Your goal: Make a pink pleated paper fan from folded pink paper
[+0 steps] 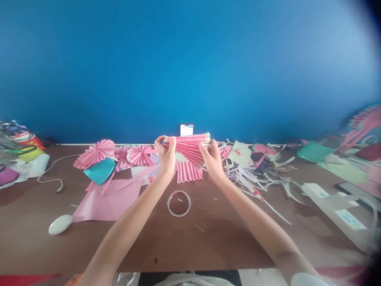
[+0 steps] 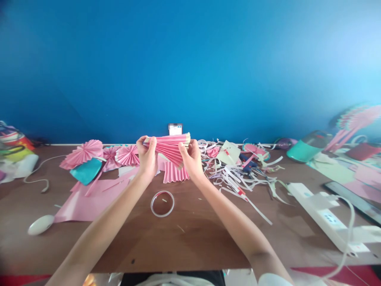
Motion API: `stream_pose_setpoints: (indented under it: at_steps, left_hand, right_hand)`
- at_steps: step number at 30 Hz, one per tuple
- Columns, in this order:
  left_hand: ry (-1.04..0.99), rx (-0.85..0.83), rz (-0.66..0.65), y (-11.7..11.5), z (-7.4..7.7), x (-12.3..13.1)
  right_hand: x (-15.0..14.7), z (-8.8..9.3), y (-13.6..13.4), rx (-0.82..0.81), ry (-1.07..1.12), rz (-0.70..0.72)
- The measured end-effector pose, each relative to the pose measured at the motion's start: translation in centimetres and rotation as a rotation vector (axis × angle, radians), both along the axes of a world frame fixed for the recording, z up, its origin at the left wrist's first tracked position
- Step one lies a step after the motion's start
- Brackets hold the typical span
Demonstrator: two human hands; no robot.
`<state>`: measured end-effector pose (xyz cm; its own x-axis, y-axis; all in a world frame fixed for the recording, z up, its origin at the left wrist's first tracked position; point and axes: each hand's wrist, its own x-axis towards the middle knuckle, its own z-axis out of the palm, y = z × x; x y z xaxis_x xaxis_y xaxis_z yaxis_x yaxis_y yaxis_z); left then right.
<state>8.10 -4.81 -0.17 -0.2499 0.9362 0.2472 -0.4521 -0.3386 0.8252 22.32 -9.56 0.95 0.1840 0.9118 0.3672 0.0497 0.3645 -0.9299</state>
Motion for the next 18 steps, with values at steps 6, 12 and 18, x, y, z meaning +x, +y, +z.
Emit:
stream_pose_setpoints:
  at_steps: [6, 12, 18]
  left_hand:
    - [-0.064, -0.060, 0.028, -0.4, -0.2, 0.5]
    - [-0.174, -0.097, 0.041, -0.2, -0.1, -0.1]
    - [-0.165, -0.104, -0.012, -0.5, 0.1, 0.5]
  right_hand:
    - [-1.0, -0.4, -0.6, 0.020, 0.241, 0.000]
    - [-2.9, -1.1, -1.4, -0.081, 0.463, 0.091]
    - [-3.0, -1.7, -0.5, -0.162, 0.709, 0.172]
